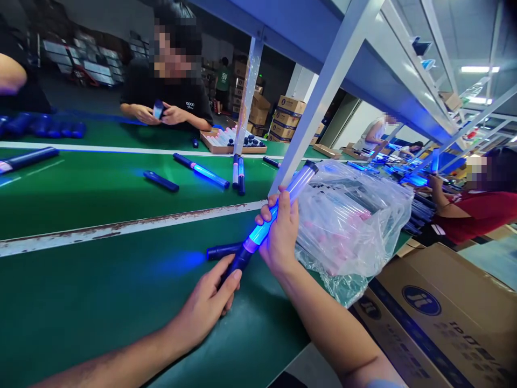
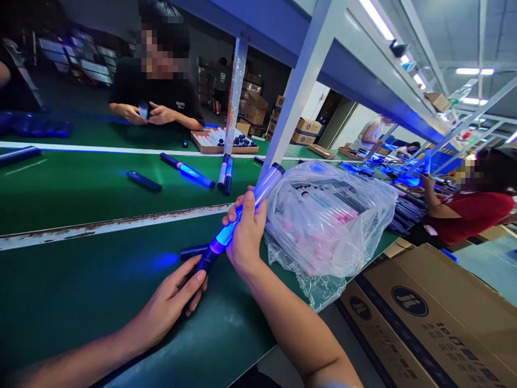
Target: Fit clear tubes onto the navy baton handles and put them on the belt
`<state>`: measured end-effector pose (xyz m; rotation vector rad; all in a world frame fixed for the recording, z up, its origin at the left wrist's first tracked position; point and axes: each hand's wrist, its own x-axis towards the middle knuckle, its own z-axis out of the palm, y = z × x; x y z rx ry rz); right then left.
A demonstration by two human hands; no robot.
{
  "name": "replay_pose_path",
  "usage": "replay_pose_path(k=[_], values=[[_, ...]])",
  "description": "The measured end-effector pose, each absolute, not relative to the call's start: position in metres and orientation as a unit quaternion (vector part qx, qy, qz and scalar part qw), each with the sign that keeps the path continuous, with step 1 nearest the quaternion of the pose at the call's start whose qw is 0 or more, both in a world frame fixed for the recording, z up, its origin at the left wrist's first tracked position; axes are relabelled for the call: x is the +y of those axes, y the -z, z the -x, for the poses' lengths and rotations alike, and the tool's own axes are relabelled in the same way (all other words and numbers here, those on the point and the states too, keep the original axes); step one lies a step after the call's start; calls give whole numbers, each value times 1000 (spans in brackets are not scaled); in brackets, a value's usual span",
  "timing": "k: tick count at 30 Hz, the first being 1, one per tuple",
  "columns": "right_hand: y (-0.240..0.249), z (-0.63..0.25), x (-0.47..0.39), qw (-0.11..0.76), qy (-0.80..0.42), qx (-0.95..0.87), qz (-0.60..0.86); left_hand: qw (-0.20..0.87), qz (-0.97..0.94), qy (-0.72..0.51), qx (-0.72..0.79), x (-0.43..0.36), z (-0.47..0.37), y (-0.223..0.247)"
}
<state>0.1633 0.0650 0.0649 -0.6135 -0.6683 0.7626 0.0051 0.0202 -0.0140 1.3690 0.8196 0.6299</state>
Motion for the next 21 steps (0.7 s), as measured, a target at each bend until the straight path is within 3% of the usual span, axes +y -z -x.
replay_pose_path(k=[7, 21], values=[[-68, -162, 66, 816, -387, -307, 300, 592, -658, -275, 375, 17, -3, 13], [-77, -148, 49, 782, -424, -350, 293, 607, -658, -310, 320, 17, 0, 32]])
